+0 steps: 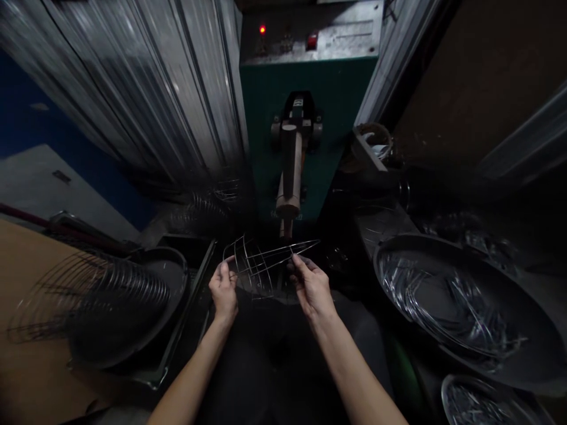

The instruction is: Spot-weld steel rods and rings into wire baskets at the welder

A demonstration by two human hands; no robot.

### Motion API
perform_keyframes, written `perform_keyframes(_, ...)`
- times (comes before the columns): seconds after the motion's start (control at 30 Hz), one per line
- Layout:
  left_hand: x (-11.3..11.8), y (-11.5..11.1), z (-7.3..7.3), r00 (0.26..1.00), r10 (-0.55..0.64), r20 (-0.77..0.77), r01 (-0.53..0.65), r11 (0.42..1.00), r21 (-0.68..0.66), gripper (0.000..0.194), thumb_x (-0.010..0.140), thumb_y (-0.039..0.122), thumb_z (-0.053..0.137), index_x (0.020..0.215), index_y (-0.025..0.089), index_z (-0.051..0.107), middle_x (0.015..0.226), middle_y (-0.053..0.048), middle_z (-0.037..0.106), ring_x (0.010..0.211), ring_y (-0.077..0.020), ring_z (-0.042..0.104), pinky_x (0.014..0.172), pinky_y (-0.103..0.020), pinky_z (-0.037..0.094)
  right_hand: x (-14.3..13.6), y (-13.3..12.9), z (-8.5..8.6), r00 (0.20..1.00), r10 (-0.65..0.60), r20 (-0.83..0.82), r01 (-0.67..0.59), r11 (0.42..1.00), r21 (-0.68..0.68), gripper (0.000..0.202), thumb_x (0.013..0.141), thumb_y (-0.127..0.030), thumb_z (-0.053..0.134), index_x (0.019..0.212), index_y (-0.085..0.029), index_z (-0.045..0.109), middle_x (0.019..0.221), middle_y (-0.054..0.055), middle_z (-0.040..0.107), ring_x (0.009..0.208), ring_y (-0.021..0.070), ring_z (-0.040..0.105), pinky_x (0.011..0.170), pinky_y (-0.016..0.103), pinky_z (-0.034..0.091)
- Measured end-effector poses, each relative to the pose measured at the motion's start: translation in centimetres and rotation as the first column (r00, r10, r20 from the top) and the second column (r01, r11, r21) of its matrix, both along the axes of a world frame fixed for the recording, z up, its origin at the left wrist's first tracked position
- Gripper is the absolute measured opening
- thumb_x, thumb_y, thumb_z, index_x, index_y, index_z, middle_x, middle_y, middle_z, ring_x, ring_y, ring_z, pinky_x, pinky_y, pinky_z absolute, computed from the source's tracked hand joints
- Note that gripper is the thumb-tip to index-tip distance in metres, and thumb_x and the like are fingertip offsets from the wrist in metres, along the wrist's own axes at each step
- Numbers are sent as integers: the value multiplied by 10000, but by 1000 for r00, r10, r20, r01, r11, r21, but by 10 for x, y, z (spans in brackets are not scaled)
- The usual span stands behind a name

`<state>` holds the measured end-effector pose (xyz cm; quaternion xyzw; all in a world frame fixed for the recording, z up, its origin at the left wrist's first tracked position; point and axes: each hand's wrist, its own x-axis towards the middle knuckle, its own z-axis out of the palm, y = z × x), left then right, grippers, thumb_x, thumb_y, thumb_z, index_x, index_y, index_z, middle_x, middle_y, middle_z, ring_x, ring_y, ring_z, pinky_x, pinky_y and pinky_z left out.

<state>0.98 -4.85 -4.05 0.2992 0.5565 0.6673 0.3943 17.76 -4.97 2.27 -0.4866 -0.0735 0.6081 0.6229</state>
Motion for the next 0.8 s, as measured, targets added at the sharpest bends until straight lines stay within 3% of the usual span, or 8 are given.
perform_keyframes(0.8, -2, 10, 11, 996, -30, 84, 32, 999, -23, 433, 828, 504, 507, 1010, 131, 629, 503, 90, 221, 419, -44, 187, 402, -167, 148, -8, 13, 14, 999, -24, 36, 25, 999, -42, 174, 543, -128, 787, 660, -135, 659, 627, -6, 650, 545, 72, 586, 414, 114, 400)
